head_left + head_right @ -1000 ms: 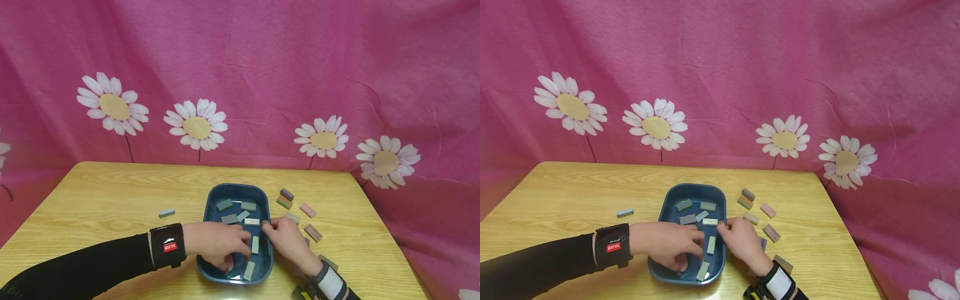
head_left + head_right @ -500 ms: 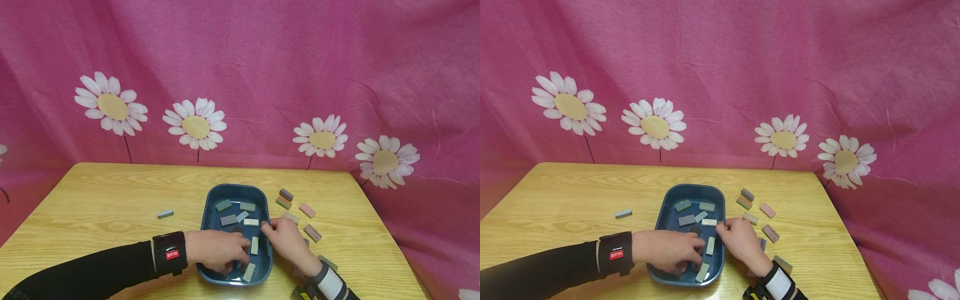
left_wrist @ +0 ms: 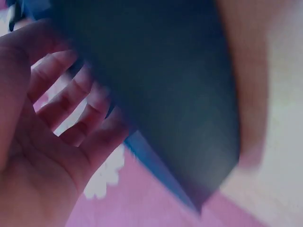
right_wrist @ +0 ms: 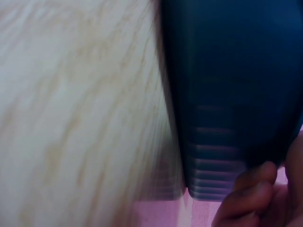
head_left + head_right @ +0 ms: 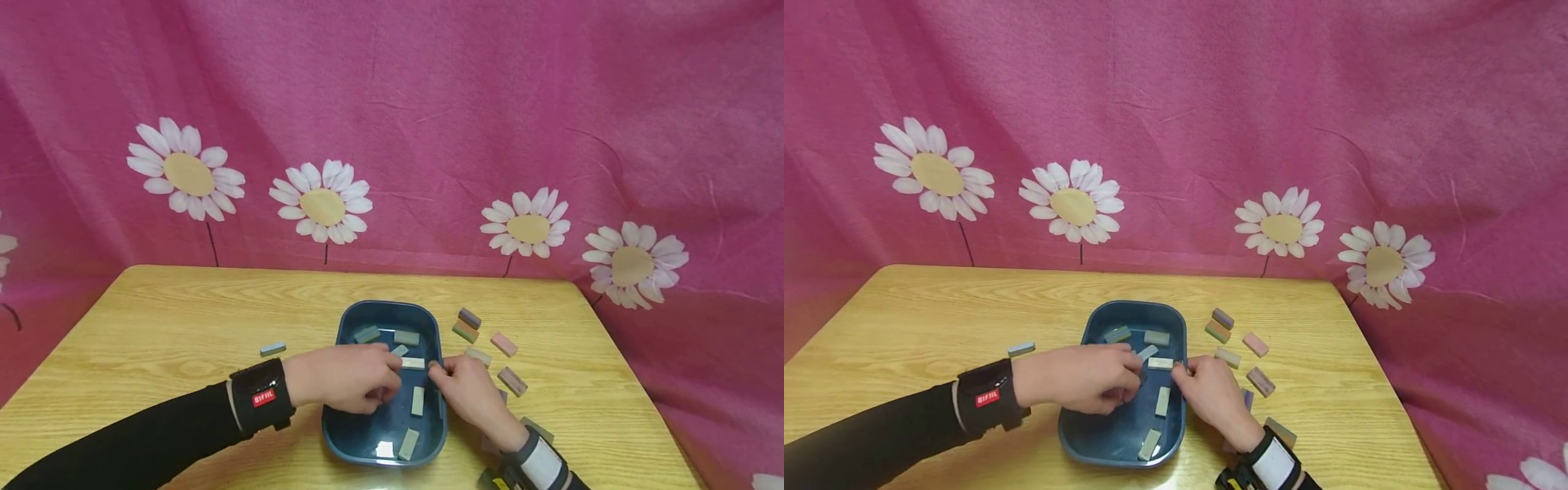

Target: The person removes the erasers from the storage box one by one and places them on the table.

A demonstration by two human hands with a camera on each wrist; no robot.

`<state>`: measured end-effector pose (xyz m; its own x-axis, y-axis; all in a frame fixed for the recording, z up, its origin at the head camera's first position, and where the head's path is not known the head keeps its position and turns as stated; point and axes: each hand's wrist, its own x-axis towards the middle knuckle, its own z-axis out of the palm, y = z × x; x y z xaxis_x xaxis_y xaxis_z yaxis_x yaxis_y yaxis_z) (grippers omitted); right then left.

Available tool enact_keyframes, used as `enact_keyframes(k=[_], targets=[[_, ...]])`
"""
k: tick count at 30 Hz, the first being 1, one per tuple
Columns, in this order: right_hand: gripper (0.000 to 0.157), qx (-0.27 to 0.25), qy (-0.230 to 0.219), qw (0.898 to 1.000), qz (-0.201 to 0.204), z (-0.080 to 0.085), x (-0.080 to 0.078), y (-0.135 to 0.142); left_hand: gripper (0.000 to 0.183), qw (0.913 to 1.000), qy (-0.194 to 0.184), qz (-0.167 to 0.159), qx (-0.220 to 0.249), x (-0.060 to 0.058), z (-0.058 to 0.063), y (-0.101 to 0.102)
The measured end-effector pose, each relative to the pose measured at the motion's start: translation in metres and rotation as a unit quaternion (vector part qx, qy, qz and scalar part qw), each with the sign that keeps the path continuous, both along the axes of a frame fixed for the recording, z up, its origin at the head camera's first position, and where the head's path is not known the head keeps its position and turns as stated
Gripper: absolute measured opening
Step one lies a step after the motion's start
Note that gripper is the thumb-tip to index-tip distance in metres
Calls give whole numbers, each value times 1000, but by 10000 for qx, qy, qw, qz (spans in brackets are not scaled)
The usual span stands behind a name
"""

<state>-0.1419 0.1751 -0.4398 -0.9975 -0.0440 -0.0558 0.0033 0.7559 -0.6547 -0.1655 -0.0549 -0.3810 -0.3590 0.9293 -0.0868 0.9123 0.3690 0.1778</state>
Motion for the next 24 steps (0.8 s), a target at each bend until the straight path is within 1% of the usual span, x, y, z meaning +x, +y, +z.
enact_keyframes(k=[2,5,8,10,13,16,18,21,24], targets=[[39,16,-20,10000,-8,0,0,0,5,9991,200,302,235,-5,9,-8],[39,19,-61,10000,3,-1,0,0,7,9948,579,712,452,-11,19,-23],[39,31,-70,10000,24,0,0,0,9,9898,782,997,652,-17,24,-41],[39,24,-50,10000,40,0,0,0,10,9867,843,1187,717,-21,24,-54],[39,16,-20,10000,44,0,0,0,12,9821,946,1461,716,-26,17,-72],[38,22,-5,10000,41,-1,0,1,15,9780,975,1748,581,-27,4,-88],[38,29,-3,10000,39,-1,0,1,17,9780,859,1821,546,-24,-7,-97],[39,17,-32,10000,24,-1,0,0,19,9798,537,1845,550,-19,-22,-105],[40,25,-58,10000,-11,-1,0,-1,18,9809,249,1842,574,-13,-33,-110]])
